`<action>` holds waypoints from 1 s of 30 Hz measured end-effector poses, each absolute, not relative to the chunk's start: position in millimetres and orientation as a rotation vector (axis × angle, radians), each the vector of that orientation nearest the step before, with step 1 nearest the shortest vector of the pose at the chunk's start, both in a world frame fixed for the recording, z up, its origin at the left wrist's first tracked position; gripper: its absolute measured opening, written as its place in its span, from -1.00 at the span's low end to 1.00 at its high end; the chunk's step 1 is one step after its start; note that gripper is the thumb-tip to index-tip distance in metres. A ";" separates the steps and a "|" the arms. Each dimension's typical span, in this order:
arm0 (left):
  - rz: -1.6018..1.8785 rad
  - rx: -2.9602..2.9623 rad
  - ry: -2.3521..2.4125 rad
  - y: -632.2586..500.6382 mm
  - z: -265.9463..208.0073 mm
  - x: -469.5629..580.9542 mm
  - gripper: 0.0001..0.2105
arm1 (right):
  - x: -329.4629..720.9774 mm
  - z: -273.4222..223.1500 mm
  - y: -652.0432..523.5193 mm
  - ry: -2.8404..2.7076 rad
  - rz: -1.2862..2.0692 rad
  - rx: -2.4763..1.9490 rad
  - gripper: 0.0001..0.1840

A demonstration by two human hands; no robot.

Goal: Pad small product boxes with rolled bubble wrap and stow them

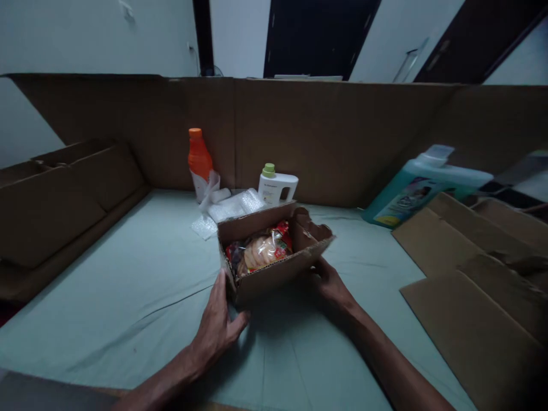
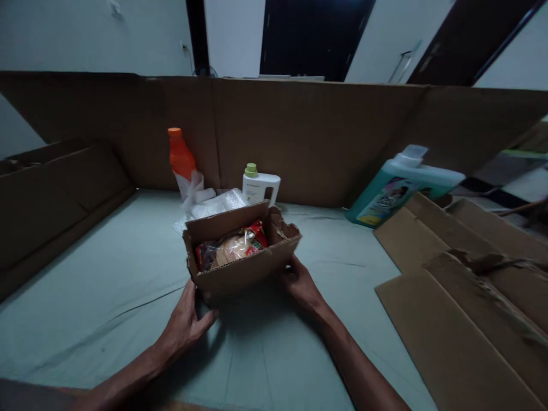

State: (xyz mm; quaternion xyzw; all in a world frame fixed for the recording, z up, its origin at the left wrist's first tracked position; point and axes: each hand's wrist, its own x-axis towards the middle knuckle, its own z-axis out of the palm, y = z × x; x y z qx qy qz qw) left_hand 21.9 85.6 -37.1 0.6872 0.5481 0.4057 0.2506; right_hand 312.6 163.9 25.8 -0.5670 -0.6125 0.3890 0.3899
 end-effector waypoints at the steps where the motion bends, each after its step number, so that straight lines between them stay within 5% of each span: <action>1: 1.106 1.857 1.473 94.7 -34.2 24.8 -0.17 | 315.9 19.3 155.4 -1.505 0.974 -1.463 -0.48; 12: 1.174 1.717 1.280 136.5 -18.7 41.2 -0.29 | 336.0 -0.2 114.0 -1.424 0.782 -1.752 -0.48; 19: 1.122 1.762 1.413 137.0 -2.8 -43.6 -0.57 | 327.5 -16.7 126.2 -1.805 0.750 -1.452 -0.78; 30: 0.906 2.122 1.861 317.1 70.6 -39.3 -0.67 | 358.7 -55.8 136.3 -1.859 0.729 -1.481 -0.65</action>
